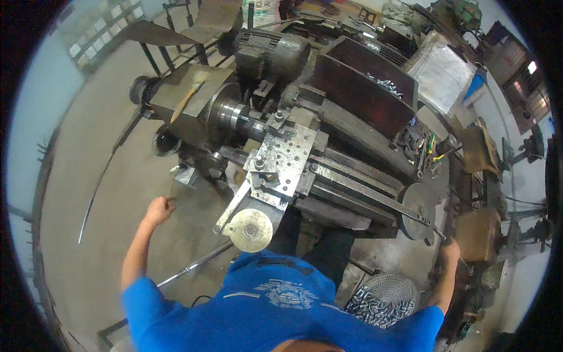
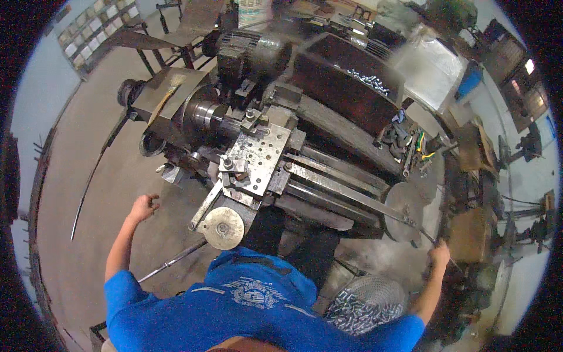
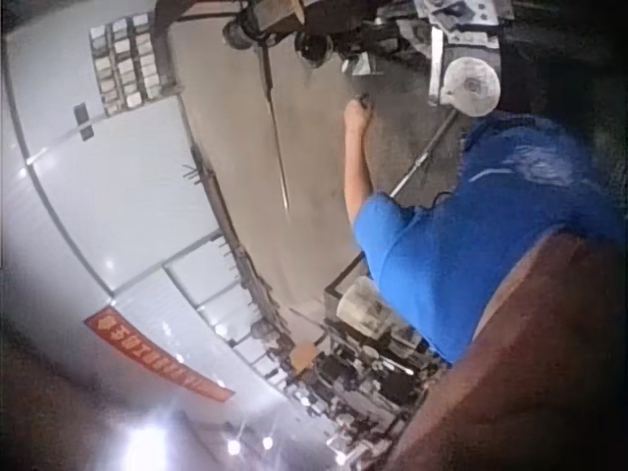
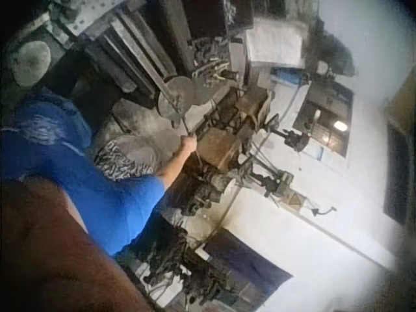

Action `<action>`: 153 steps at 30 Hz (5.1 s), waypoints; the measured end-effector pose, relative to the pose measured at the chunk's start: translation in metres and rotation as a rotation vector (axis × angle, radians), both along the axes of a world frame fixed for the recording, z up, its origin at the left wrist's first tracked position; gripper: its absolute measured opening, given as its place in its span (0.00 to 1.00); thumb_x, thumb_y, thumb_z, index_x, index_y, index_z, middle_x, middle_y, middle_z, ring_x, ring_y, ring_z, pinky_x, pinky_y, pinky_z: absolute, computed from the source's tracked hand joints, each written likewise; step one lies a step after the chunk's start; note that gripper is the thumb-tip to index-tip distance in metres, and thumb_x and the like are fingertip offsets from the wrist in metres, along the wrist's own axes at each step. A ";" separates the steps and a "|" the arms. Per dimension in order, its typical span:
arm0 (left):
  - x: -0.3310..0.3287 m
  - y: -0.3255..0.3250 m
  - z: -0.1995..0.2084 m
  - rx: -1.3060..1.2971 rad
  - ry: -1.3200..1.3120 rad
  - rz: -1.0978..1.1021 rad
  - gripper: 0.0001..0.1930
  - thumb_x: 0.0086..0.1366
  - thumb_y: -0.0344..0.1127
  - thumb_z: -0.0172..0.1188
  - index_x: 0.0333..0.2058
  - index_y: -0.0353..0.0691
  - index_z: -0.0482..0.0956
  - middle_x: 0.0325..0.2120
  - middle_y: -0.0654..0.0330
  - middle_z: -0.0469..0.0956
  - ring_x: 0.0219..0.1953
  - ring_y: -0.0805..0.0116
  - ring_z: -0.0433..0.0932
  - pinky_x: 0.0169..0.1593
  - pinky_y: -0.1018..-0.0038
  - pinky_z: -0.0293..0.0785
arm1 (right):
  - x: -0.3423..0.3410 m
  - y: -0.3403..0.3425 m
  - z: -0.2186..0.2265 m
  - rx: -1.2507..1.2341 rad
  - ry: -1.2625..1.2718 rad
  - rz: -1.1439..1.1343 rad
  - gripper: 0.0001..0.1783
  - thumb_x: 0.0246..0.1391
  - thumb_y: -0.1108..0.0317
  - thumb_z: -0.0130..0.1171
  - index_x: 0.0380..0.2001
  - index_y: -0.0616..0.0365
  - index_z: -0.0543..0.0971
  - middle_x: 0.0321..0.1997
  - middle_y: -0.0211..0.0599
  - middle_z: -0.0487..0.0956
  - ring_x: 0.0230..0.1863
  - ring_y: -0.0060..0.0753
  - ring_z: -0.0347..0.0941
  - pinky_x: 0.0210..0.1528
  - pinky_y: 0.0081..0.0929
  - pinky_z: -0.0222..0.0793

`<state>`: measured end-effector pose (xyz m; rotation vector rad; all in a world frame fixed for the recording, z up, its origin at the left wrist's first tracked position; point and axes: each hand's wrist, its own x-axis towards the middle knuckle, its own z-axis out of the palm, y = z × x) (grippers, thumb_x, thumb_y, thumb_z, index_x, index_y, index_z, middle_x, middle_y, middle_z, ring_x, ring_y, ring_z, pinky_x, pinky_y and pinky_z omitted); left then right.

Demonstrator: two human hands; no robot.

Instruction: The person operates a metal lathe, repeatedly inserting small metal rods into the chuck, turning the machine on to machine the parts, and then removing the finished pieces. The person places the finished parts into a perforated metal basket on the floor.

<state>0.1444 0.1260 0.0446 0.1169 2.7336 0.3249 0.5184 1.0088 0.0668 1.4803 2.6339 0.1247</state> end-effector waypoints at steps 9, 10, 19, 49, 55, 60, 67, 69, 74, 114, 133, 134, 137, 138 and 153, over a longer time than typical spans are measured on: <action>0.118 0.094 0.085 0.539 -0.388 -0.117 0.22 0.56 0.30 0.59 0.51 0.36 0.69 0.31 0.59 0.79 0.36 0.74 0.76 0.45 0.74 0.72 | 0.024 0.030 -0.050 0.118 -0.018 -0.056 0.18 0.44 0.67 0.49 0.40 0.60 0.73 0.40 0.51 0.75 0.44 0.52 0.72 0.46 0.42 0.68; 0.120 0.098 0.086 0.546 -0.424 -0.135 0.23 0.55 0.32 0.61 0.50 0.35 0.69 0.31 0.59 0.79 0.36 0.71 0.76 0.45 0.72 0.72 | 0.030 0.015 -0.051 0.112 -0.010 -0.078 0.18 0.43 0.67 0.49 0.40 0.60 0.73 0.40 0.51 0.76 0.44 0.52 0.72 0.46 0.42 0.68; 0.130 0.110 0.041 0.364 -0.378 -0.324 0.13 0.58 0.36 0.55 0.42 0.42 0.77 0.30 0.58 0.81 0.33 0.66 0.79 0.40 0.71 0.72 | 0.096 -0.098 -0.085 0.158 0.085 -0.179 0.23 0.37 0.59 0.56 0.41 0.53 0.75 0.38 0.48 0.78 0.38 0.53 0.74 0.40 0.44 0.70; 0.121 0.140 0.043 0.289 -0.415 -0.284 0.13 0.56 0.38 0.57 0.39 0.41 0.78 0.29 0.55 0.79 0.32 0.63 0.78 0.38 0.68 0.71 | 0.195 -0.227 -0.071 -0.198 0.144 -0.415 0.24 0.38 0.61 0.56 0.39 0.64 0.75 0.38 0.55 0.76 0.39 0.59 0.71 0.42 0.44 0.68; 0.114 0.130 0.027 0.414 -0.485 -0.320 0.10 0.57 0.30 0.53 0.38 0.38 0.77 0.31 0.60 0.80 0.36 0.69 0.78 0.43 0.72 0.71 | 0.295 -0.268 -0.101 -0.184 0.038 -0.710 0.25 0.40 0.54 0.55 0.36 0.66 0.74 0.36 0.54 0.77 0.38 0.58 0.73 0.41 0.46 0.68; 0.113 0.138 0.037 0.462 -0.504 -0.346 0.12 0.54 0.25 0.52 0.38 0.38 0.77 0.33 0.61 0.80 0.37 0.69 0.77 0.45 0.72 0.70 | 0.263 -0.292 -0.077 -0.076 0.012 -0.780 0.24 0.39 0.52 0.54 0.32 0.64 0.75 0.32 0.54 0.77 0.35 0.59 0.73 0.39 0.48 0.68; 0.112 0.145 0.043 0.533 -0.528 -0.337 0.14 0.49 0.21 0.47 0.35 0.37 0.77 0.30 0.58 0.80 0.36 0.69 0.78 0.43 0.74 0.72 | 0.282 -0.294 -0.081 -0.047 0.003 -0.666 0.25 0.37 0.51 0.56 0.29 0.65 0.76 0.32 0.56 0.76 0.37 0.59 0.73 0.39 0.46 0.68; 0.112 0.141 0.038 0.541 -0.524 -0.352 0.15 0.48 0.21 0.46 0.35 0.37 0.77 0.29 0.58 0.80 0.35 0.70 0.78 0.43 0.74 0.72 | 0.282 -0.291 -0.079 -0.078 0.017 -0.729 0.23 0.36 0.52 0.56 0.29 0.64 0.77 0.33 0.54 0.76 0.37 0.58 0.73 0.39 0.46 0.68; 0.111 0.142 0.040 0.543 -0.521 -0.365 0.15 0.49 0.21 0.46 0.35 0.36 0.78 0.29 0.59 0.80 0.35 0.69 0.79 0.43 0.74 0.72 | 0.287 -0.299 -0.081 -0.032 0.090 -0.670 0.19 0.33 0.57 0.55 0.27 0.60 0.78 0.32 0.49 0.76 0.35 0.55 0.72 0.38 0.44 0.68; 0.111 0.145 0.047 0.532 -0.517 -0.357 0.16 0.47 0.22 0.45 0.35 0.35 0.77 0.30 0.55 0.80 0.38 0.65 0.79 0.45 0.71 0.72 | 0.252 -0.339 -0.064 -0.078 0.093 -0.745 0.27 0.31 0.52 0.59 0.29 0.67 0.74 0.32 0.57 0.76 0.36 0.61 0.72 0.39 0.47 0.67; 0.109 0.141 0.039 0.553 -0.543 -0.374 0.16 0.46 0.22 0.47 0.35 0.36 0.77 0.31 0.56 0.80 0.38 0.63 0.78 0.46 0.70 0.71 | 0.269 -0.350 -0.076 -0.108 0.066 -0.641 0.20 0.37 0.54 0.56 0.28 0.60 0.78 0.31 0.49 0.74 0.36 0.55 0.71 0.36 0.46 0.67; 0.109 0.141 0.039 0.548 -0.551 -0.360 0.16 0.46 0.23 0.48 0.35 0.37 0.78 0.32 0.56 0.80 0.39 0.62 0.78 0.47 0.70 0.70 | 0.269 -0.352 -0.075 -0.099 0.062 -0.604 0.20 0.37 0.54 0.56 0.28 0.60 0.78 0.32 0.48 0.74 0.36 0.55 0.71 0.36 0.46 0.67; 0.109 0.142 0.041 0.541 -0.557 -0.344 0.16 0.45 0.24 0.48 0.34 0.38 0.78 0.33 0.56 0.79 0.39 0.61 0.77 0.47 0.70 0.69 | 0.276 -0.353 -0.078 -0.087 0.030 -0.489 0.19 0.37 0.54 0.56 0.27 0.60 0.79 0.32 0.48 0.74 0.35 0.55 0.71 0.35 0.45 0.67; 0.110 0.141 0.042 0.541 -0.557 -0.342 0.16 0.45 0.24 0.49 0.35 0.38 0.78 0.33 0.55 0.79 0.39 0.61 0.77 0.47 0.70 0.69 | 0.289 -0.348 -0.086 -0.094 0.008 -0.448 0.19 0.37 0.55 0.56 0.27 0.60 0.79 0.32 0.48 0.74 0.35 0.55 0.71 0.35 0.44 0.67; 0.109 0.143 0.043 0.501 -0.508 -0.406 0.17 0.46 0.23 0.47 0.36 0.38 0.77 0.31 0.55 0.80 0.39 0.59 0.78 0.45 0.69 0.72 | 0.248 -0.368 -0.061 -0.134 0.159 -0.628 0.23 0.34 0.58 0.57 0.30 0.67 0.75 0.34 0.59 0.75 0.40 0.57 0.71 0.41 0.42 0.66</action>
